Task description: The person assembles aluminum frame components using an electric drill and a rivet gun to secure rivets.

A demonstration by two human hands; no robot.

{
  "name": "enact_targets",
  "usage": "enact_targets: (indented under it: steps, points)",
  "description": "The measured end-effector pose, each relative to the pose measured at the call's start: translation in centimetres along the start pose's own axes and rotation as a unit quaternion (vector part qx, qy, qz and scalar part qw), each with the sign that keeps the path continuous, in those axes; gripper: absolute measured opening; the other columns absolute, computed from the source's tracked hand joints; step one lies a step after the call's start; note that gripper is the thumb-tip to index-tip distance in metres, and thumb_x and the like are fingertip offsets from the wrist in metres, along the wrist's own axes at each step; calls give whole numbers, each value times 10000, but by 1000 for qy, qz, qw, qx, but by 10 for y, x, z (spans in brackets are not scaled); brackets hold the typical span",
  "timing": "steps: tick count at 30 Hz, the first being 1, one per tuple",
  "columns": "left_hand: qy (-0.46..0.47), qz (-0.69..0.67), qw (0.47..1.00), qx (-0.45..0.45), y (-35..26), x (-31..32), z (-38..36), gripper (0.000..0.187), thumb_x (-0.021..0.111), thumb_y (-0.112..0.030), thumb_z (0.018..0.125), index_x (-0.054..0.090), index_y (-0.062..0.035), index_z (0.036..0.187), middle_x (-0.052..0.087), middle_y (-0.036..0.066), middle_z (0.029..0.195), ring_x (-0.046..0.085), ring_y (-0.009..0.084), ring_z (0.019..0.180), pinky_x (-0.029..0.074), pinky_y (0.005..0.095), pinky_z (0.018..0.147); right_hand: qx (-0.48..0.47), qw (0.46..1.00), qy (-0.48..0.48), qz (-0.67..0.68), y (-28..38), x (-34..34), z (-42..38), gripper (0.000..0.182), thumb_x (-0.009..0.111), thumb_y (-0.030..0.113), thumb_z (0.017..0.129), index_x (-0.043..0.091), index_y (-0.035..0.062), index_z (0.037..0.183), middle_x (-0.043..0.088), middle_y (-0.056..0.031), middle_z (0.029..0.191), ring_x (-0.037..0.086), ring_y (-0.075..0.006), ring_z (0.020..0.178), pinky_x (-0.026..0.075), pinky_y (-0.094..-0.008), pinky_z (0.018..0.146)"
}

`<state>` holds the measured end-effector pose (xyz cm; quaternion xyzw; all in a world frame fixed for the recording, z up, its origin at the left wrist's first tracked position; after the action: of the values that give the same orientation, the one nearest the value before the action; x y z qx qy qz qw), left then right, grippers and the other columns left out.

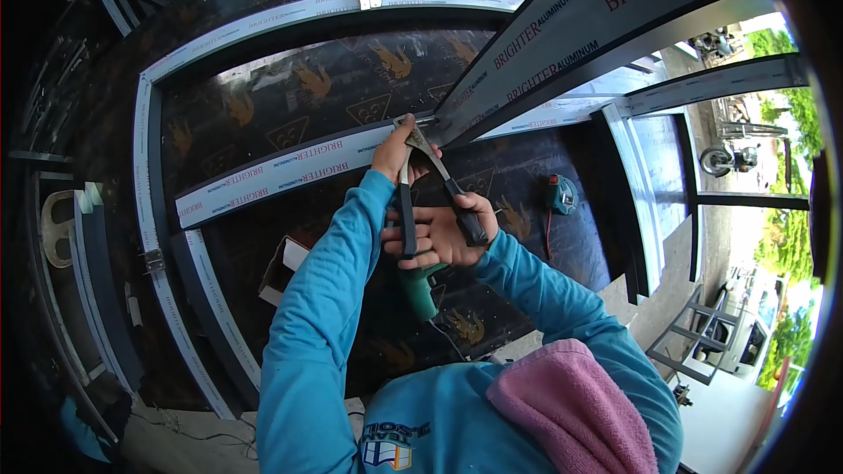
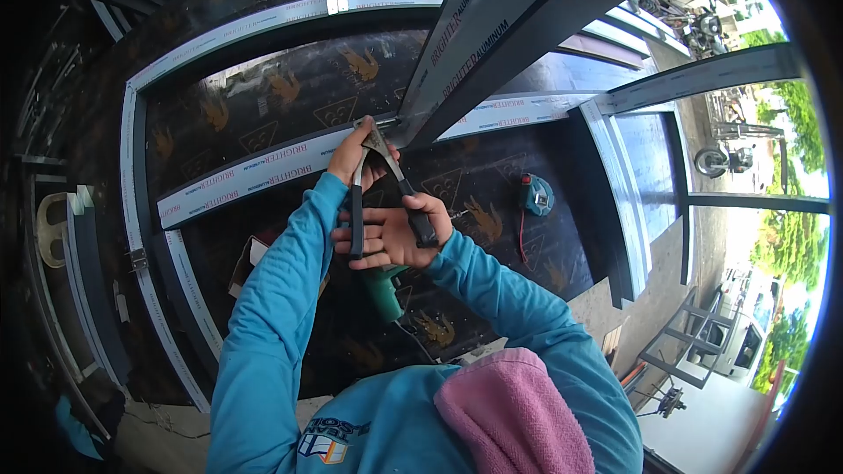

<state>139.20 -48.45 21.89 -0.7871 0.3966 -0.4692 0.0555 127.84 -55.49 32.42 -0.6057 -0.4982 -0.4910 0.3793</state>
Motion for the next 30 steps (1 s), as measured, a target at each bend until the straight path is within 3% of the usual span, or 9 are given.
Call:
enact_targets:
  steps: [4, 6, 7, 9, 12, 14, 20, 22, 30]
  points:
    - [-163, 67, 983, 55, 3, -9, 10, 496, 553, -557, 881, 574, -71, 782, 616, 112, 670, 616, 212, 559, 522, 305, 511, -34, 996, 3, 79, 6, -37, 1, 548, 564, 361, 839, 499, -40, 1206, 621, -151, 1018, 616, -265, 931, 469, -433, 900]
    - [-166, 25, 984, 59, 0, -4, 3, 509, 595, -579, 842, 575, -76, 766, 601, 99, 645, 604, 209, 535, 518, 309, 498, -58, 993, -102, 24, 12, -35, 2, 386, 553, 319, 874, 572, -22, 1056, 638, -79, 777, 619, -198, 675, 518, -346, 674]
    - [-167, 51, 983, 52, -2, -2, -1, 484, 589, -550, 860, 580, -71, 793, 593, 88, 638, 601, 201, 534, 519, 305, 503, -96, 939, -309, -111, 22, -49, -15, 301, 573, 307, 888, 607, 8, 909, 603, -54, 661, 574, -152, 544, 470, -283, 511]
    - [-165, 79, 982, 45, -2, 5, -17, 460, 582, -521, 879, 584, -65, 819, 586, 77, 632, 597, 192, 533, 519, 300, 508, -145, 911, -346, -168, 35, -58, -18, 300, 579, 313, 891, 605, 14, 873, 598, -56, 659, 569, -152, 542, 464, -279, 499]
    - [-2, 192, 970, -146, 2, -6, -51, 376, 560, -384, 927, 601, -26, 1033, 582, 14, 678, 582, 93, 563, 492, 241, 536, -175, 892, -356, -216, 47, -64, -30, 305, 592, 314, 893, 610, 16, 833, 602, -62, 662, 582, -157, 550, 476, -283, 497]
    - [348, -73, 893, -274, -37, -19, -64, 466, 530, -415, 925, 591, 26, 1062, 567, -31, 650, 518, -20, 538, 448, 171, 510, -157, 908, -327, -209, 43, -65, -32, 306, 599, 311, 893, 617, 12, 828, 611, -66, 669, 600, -163, 561, 493, -291, 505]
    - [34, -2, 989, -141, 20, 11, -39, 636, 606, -549, 854, 578, 47, 1074, 645, 153, 912, 657, 300, 842, 550, 385, 779, -86, 965, -248, -11, 13, -40, -20, 503, 539, 398, 872, 539, -52, 1098, 614, -205, 1094, 626, -303, 988, 501, -465, 894]
    - [32, -34, 998, -50, 14, 22, -46, 628, 610, -549, 851, 586, 44, 1055, 653, 156, 918, 663, 288, 850, 554, 387, 780, -3, 999, -7, 46, 1, 11, -13, 666, 536, 451, 821, 449, -79, 1215, 517, -241, 1256, 542, -345, 1131, 362, -538, 1046]
    - [-134, 64, 989, -4, 19, 12, -23, 515, 753, -497, 759, 548, -43, 893, 571, 71, 707, 606, 185, 631, 512, 310, 578, -72, 986, -144, 32, 9, -47, -8, 332, 551, 335, 863, 566, 18, 961, 614, -62, 709, 593, -174, 596, 463, -322, 558]
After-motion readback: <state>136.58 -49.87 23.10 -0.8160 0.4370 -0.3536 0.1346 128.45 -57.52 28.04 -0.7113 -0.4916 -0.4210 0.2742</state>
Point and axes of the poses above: each hand's wrist, its own z-axis towards the middle knuckle, its own x-axis out of the palm, y = z × x, the point moved 7 cm from there along z, towards the middle knuckle
